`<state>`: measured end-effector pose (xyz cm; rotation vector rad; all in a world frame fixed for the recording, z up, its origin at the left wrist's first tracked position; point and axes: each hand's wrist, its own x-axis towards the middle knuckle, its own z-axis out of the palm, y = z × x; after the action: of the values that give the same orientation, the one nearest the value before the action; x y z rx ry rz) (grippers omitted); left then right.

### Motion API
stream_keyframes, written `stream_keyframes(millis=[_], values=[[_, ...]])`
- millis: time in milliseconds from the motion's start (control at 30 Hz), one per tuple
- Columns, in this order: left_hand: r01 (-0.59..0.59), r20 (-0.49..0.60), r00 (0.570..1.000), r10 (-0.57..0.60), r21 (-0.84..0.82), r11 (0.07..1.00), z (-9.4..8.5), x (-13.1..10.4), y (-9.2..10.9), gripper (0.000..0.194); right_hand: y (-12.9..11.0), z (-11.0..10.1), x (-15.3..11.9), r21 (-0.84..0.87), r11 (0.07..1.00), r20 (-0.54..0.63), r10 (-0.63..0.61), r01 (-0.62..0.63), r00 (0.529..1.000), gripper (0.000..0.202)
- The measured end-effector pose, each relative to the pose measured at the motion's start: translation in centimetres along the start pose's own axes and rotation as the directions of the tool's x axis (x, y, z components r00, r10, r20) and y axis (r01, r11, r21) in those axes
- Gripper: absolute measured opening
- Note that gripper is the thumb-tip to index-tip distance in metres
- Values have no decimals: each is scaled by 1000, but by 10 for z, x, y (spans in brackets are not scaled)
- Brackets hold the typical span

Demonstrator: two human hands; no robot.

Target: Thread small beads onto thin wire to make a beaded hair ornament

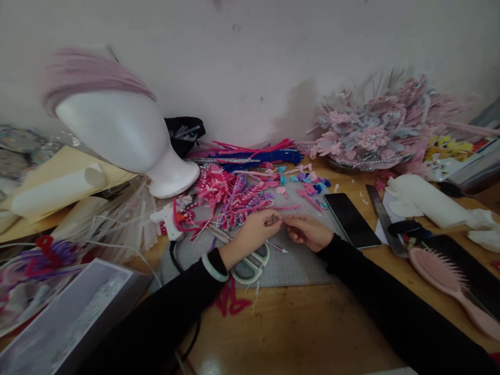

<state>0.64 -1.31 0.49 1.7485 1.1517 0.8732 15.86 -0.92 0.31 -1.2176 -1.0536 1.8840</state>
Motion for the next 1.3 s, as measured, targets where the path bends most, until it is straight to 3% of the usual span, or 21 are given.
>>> stream_keyframes(millis=[400,833,1300], values=[[-61,12,998,60,233,970,0,-5,5,15,-2,4,-2,-16,1000,-15,-12,12,1000,18],[3,-3,1000,-3,66,998,-1,-2,3,13,5,2,1,-120,990,-24,-77,74,997,13],[16,-4,1000,-16,69,997,-2,-2,5,13,5,3,-1,-144,984,-15,-104,101,994,17]])
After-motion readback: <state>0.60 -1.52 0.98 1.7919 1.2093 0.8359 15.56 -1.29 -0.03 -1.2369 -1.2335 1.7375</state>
